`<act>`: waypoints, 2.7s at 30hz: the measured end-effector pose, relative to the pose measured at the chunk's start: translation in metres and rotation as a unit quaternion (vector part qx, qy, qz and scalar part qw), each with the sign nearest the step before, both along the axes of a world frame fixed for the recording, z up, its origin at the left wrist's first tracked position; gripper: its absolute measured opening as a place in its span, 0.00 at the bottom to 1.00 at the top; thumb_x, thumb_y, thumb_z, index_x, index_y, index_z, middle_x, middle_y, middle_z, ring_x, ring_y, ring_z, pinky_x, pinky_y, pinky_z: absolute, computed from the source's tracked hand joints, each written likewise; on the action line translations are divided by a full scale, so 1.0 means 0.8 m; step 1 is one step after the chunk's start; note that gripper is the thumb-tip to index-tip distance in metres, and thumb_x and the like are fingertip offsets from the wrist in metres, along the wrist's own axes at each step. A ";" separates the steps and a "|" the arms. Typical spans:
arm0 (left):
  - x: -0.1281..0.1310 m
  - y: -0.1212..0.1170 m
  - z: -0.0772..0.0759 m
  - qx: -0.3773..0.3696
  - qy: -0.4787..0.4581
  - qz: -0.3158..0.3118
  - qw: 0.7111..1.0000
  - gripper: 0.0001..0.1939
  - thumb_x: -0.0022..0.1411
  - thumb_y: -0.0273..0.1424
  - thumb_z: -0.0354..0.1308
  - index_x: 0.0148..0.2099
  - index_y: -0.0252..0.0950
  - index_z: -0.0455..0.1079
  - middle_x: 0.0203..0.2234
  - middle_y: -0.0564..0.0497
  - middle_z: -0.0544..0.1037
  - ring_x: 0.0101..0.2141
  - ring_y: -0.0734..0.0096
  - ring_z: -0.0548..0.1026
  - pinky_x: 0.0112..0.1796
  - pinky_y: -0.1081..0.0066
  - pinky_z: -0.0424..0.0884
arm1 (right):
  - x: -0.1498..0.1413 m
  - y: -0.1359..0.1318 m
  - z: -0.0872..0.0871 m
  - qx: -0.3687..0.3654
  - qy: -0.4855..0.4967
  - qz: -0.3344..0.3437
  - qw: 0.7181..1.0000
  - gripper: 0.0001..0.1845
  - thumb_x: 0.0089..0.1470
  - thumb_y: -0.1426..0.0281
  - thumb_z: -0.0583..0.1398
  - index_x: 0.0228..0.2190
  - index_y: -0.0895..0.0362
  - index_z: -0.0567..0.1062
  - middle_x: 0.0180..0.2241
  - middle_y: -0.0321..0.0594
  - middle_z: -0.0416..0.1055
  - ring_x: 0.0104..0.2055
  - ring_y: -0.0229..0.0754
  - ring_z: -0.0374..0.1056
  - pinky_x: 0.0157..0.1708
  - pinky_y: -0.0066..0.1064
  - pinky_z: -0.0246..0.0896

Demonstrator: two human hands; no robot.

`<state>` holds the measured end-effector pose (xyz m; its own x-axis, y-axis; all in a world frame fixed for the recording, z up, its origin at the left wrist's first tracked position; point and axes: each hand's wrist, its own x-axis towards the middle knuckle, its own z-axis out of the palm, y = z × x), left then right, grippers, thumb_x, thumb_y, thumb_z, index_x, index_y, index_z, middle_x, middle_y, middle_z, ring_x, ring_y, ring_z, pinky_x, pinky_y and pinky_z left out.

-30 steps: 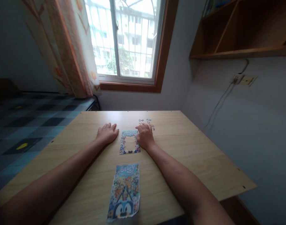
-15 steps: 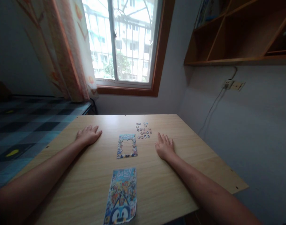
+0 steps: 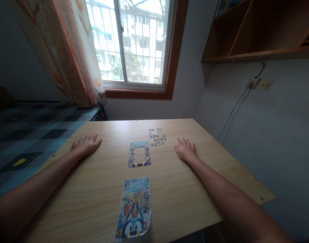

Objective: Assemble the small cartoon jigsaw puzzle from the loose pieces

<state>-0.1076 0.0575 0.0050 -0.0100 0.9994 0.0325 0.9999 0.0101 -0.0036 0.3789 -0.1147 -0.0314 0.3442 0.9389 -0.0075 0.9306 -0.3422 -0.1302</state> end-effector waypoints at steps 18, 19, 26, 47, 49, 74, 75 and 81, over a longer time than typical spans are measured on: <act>0.006 -0.012 -0.003 0.020 0.001 -0.019 1.000 0.38 0.68 0.51 0.37 0.72 0.36 0.56 0.70 0.37 0.56 0.68 0.47 0.55 0.64 0.46 0.52 | 0.008 0.084 -0.002 -0.002 0.014 -0.094 0.995 0.35 0.67 0.52 0.40 0.70 0.48 0.52 0.73 0.46 0.44 0.73 0.60 0.39 0.66 0.65 0.34; 0.005 -0.012 -0.003 0.021 -0.003 -0.017 1.000 0.38 0.68 0.51 0.38 0.72 0.36 0.56 0.70 0.38 0.56 0.68 0.47 0.55 0.64 0.47 0.52 | 0.008 0.085 -0.002 0.001 0.015 -0.098 0.995 0.35 0.67 0.51 0.40 0.70 0.48 0.52 0.73 0.46 0.44 0.73 0.60 0.40 0.66 0.65 0.34; 0.022 -0.011 -0.005 0.056 -0.048 0.073 0.995 0.38 0.66 0.48 0.39 0.70 0.32 0.60 0.68 0.35 0.60 0.66 0.44 0.56 0.64 0.45 0.51 | 0.007 0.086 -0.003 0.002 0.020 -0.101 0.995 0.35 0.67 0.51 0.41 0.70 0.47 0.52 0.73 0.45 0.44 0.73 0.59 0.39 0.66 0.64 0.33; 0.041 -0.009 0.003 0.064 -0.050 0.004 0.997 0.29 0.67 0.42 0.42 0.64 0.37 0.68 0.63 0.39 0.68 0.62 0.46 0.64 0.60 0.45 0.59 | -0.001 0.111 0.000 0.025 0.044 -0.136 0.989 0.33 0.66 0.52 0.44 0.68 0.45 0.58 0.72 0.44 0.47 0.73 0.59 0.41 0.66 0.65 0.33; 0.041 -0.009 0.004 0.063 -0.049 0.007 0.997 0.29 0.67 0.42 0.43 0.64 0.38 0.68 0.63 0.39 0.68 0.62 0.46 0.64 0.59 0.46 0.60 | 0.000 0.107 0.000 0.046 0.052 -0.108 0.992 0.31 0.66 0.54 0.47 0.66 0.46 0.63 0.71 0.42 0.51 0.72 0.56 0.44 0.67 0.62 0.35; 0.038 -0.008 0.001 0.065 -0.027 0.005 0.998 0.29 0.68 0.42 0.41 0.64 0.39 0.67 0.64 0.40 0.67 0.61 0.48 0.65 0.60 0.50 0.59 | 0.000 0.106 0.000 0.140 0.077 -0.041 0.986 0.20 0.59 0.64 0.56 0.51 0.46 0.79 0.58 0.36 0.72 0.59 0.47 0.67 0.61 0.38 0.56; 0.038 -0.008 0.001 0.066 -0.027 0.004 0.997 0.29 0.67 0.42 0.41 0.64 0.39 0.67 0.64 0.40 0.68 0.61 0.48 0.65 0.60 0.50 0.59 | 0.000 0.106 0.000 0.140 0.076 -0.041 0.986 0.20 0.59 0.64 0.56 0.50 0.46 0.79 0.59 0.36 0.72 0.59 0.47 0.67 0.61 0.38 0.55; 0.037 -0.007 -0.002 0.073 -0.026 0.001 0.997 0.29 0.67 0.43 0.41 0.64 0.39 0.68 0.62 0.39 0.70 0.60 0.48 0.66 0.59 0.50 0.59 | 0.002 0.107 -0.004 0.146 0.077 -0.041 0.985 0.20 0.59 0.64 0.55 0.50 0.46 0.79 0.59 0.36 0.72 0.60 0.47 0.66 0.62 0.39 0.55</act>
